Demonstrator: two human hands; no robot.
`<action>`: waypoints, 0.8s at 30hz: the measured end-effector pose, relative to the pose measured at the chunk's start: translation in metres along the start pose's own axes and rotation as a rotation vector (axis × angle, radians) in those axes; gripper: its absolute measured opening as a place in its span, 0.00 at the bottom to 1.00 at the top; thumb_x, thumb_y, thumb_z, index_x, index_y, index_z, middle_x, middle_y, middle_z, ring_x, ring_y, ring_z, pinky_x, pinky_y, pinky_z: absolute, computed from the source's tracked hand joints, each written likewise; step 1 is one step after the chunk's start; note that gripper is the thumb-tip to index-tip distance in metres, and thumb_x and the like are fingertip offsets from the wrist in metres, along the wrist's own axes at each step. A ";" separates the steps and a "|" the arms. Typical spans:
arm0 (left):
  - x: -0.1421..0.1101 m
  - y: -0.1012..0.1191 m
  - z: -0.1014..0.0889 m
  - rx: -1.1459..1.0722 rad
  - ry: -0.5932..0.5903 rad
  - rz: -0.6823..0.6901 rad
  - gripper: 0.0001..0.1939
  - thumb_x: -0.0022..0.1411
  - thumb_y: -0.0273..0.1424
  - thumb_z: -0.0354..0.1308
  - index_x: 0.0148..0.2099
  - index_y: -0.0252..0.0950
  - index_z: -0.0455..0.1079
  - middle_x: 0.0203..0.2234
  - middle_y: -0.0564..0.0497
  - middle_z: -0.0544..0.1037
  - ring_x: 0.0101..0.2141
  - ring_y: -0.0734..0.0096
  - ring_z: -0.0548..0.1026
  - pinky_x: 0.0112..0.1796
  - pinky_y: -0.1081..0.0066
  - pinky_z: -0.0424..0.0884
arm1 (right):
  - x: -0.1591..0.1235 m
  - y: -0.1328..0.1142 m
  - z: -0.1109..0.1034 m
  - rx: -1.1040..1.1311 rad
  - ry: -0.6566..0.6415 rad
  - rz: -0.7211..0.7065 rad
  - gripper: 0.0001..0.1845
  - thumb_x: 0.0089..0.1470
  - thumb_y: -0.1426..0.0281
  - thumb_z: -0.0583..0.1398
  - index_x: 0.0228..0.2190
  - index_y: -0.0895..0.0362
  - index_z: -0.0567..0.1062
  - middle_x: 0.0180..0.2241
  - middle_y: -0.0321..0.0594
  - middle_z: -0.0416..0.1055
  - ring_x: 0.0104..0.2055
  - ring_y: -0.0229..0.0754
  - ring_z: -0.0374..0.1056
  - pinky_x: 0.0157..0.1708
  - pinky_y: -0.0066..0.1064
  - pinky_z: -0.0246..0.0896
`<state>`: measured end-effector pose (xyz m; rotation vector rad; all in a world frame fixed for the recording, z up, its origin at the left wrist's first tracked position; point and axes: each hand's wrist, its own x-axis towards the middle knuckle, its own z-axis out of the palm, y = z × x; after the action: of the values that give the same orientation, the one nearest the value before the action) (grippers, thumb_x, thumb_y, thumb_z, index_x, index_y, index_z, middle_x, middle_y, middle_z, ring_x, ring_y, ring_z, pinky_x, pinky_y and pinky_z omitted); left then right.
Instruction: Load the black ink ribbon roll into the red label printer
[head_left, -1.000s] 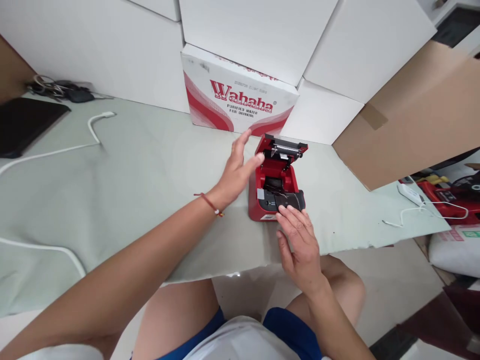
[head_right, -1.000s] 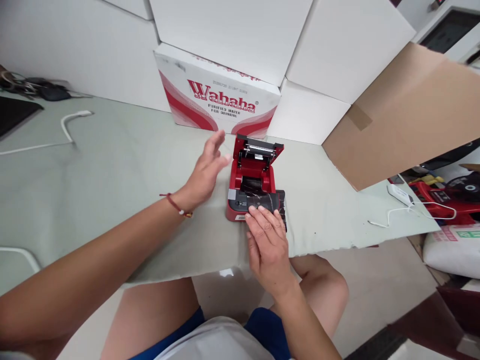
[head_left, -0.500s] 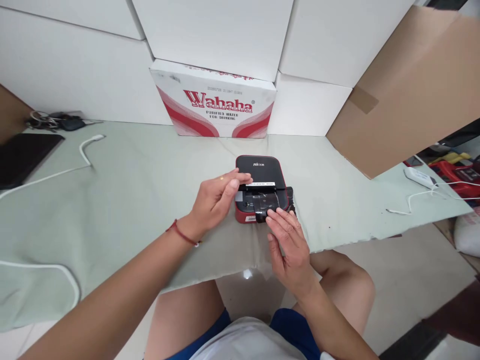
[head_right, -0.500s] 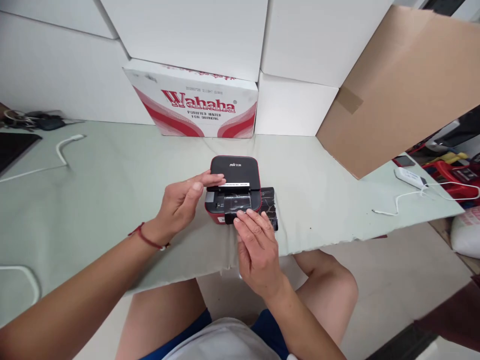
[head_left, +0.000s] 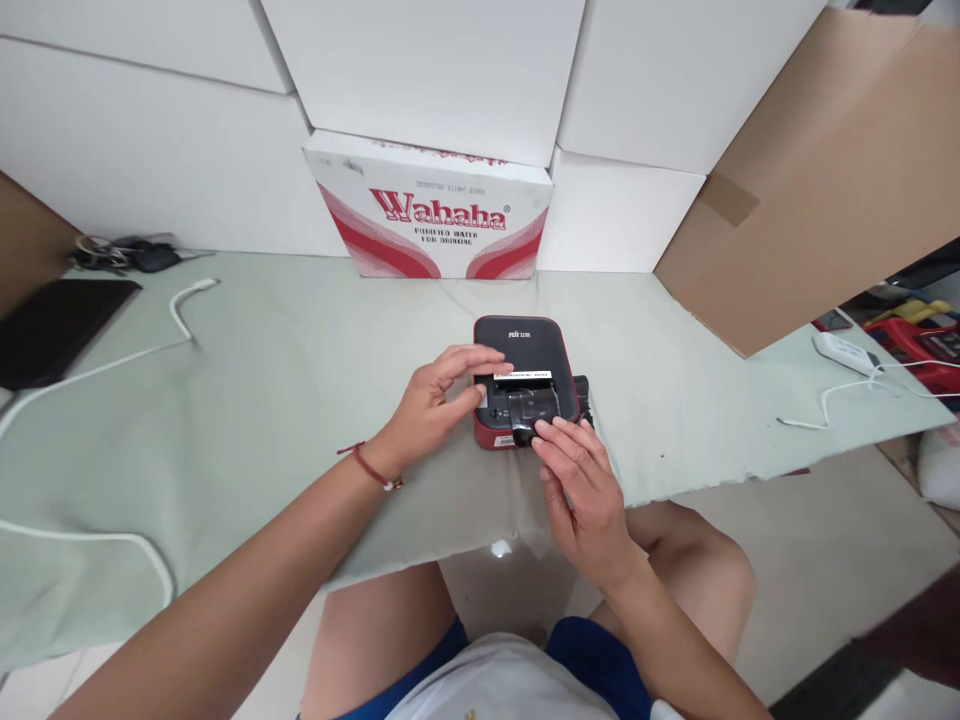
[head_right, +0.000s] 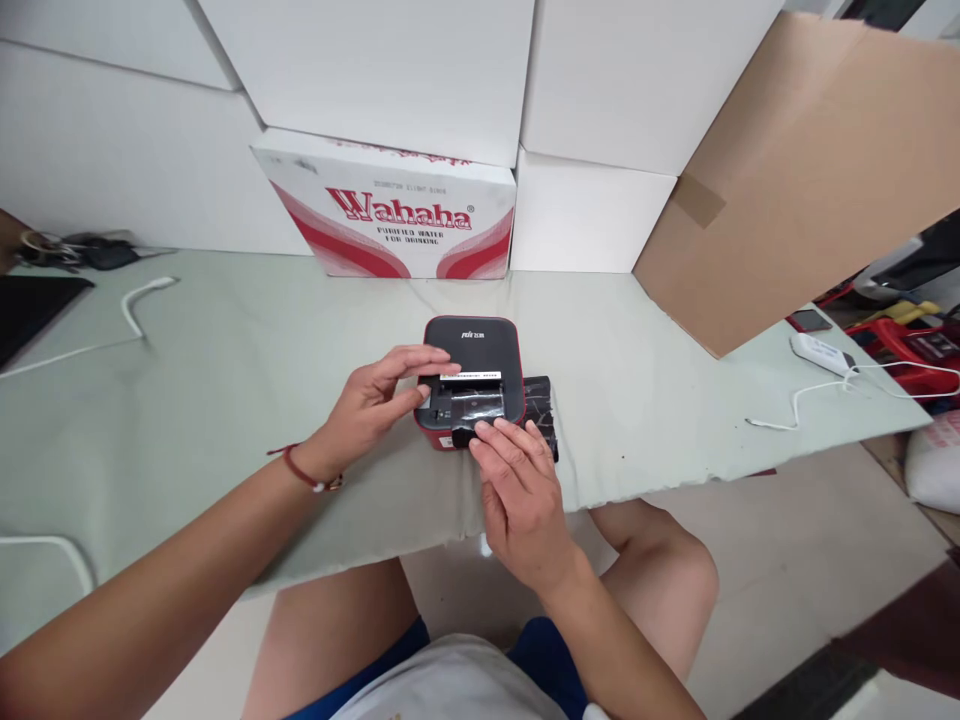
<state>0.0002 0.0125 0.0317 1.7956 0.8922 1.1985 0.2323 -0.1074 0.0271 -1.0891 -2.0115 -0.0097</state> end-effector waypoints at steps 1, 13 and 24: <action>0.001 -0.005 0.001 -0.073 0.001 -0.011 0.26 0.71 0.42 0.65 0.68 0.48 0.74 0.68 0.45 0.77 0.70 0.47 0.73 0.75 0.44 0.60 | 0.000 0.000 -0.001 -0.001 -0.006 -0.003 0.32 0.68 0.82 0.57 0.68 0.49 0.71 0.64 0.45 0.79 0.71 0.47 0.70 0.74 0.54 0.63; 0.003 -0.042 0.012 -0.468 -0.100 -0.189 0.63 0.62 0.50 0.71 0.82 0.67 0.29 0.84 0.59 0.35 0.82 0.50 0.36 0.78 0.41 0.44 | 0.017 0.003 -0.011 -0.016 0.056 0.022 0.23 0.71 0.77 0.58 0.62 0.48 0.77 0.59 0.47 0.82 0.60 0.51 0.80 0.63 0.54 0.75; 0.006 -0.050 0.016 -0.528 -0.076 -0.157 0.58 0.62 0.48 0.72 0.83 0.57 0.41 0.84 0.51 0.43 0.82 0.46 0.42 0.79 0.43 0.43 | 0.185 0.049 0.009 -0.445 -0.883 0.157 0.15 0.62 0.73 0.64 0.49 0.51 0.86 0.46 0.45 0.87 0.45 0.53 0.82 0.41 0.38 0.73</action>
<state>0.0112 0.0362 -0.0140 1.3119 0.5882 1.1278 0.2081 0.0541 0.1272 -1.7421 -2.7721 0.1322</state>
